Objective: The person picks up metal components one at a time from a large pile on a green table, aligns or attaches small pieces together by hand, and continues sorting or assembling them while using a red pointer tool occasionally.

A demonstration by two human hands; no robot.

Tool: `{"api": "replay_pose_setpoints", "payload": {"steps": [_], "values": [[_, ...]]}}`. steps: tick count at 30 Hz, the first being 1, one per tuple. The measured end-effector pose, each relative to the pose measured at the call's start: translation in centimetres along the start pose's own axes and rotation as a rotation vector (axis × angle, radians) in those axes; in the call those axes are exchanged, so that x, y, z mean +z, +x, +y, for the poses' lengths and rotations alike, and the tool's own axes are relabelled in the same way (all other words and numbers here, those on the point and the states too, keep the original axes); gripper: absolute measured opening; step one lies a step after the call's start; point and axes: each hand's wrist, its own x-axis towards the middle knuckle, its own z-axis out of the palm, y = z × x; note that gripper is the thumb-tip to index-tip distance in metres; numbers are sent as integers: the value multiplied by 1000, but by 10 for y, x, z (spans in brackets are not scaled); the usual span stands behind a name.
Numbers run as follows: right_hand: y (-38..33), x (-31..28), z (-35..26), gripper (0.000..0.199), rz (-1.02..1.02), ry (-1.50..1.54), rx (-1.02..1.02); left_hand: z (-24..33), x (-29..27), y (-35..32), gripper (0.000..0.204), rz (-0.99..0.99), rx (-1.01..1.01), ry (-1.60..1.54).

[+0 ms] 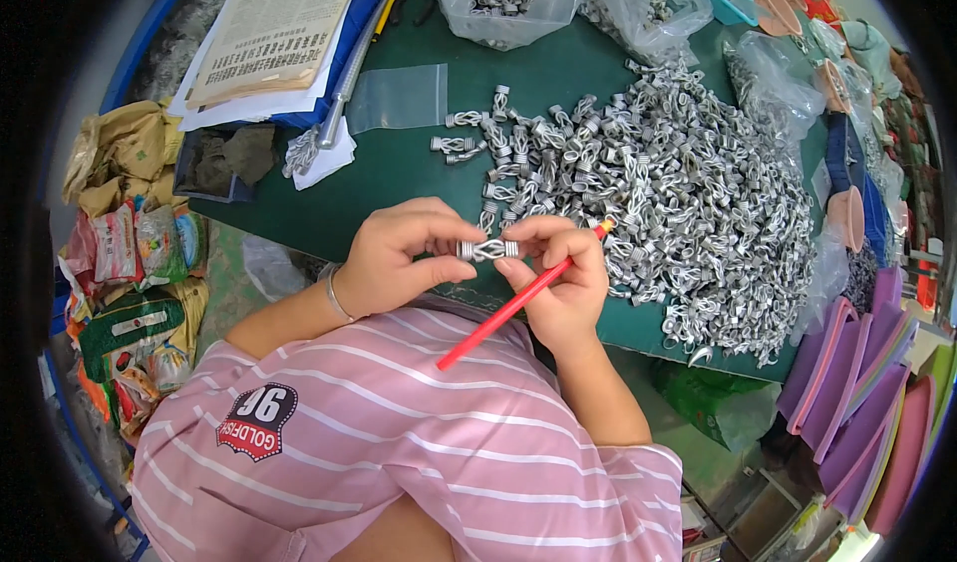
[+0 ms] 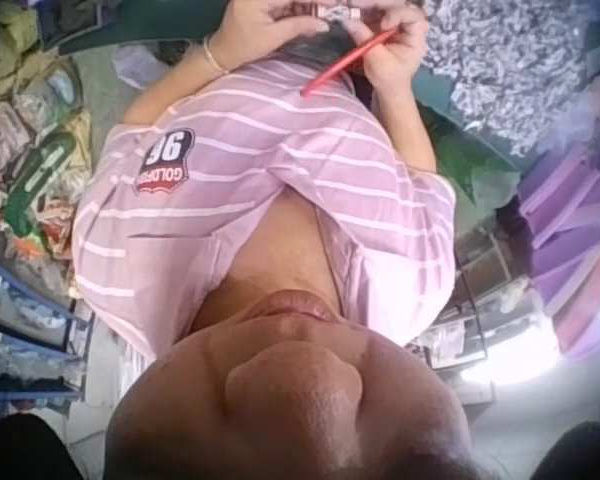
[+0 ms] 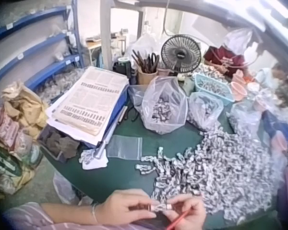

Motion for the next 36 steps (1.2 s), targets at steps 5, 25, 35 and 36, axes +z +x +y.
{"api": "replay_pose_setpoints", "payload": {"steps": [5, 25, 35, 36], "values": [[6, 13, -4, 40, -99, -226, -257, -16, 0, -9, 24, 49, -573, -759], [12, 7, 4, 21, 31, 0, 350, -15, -13, -6, 29, 138, -607, -161], [1, 4, 16, 25, -15, 349, 376, 4, -9, -1, 22, 84, -13, 192], [1, 6, 15, 25, -14, 346, 376, 4, -9, -1, 22, 84, -13, 190]]}}
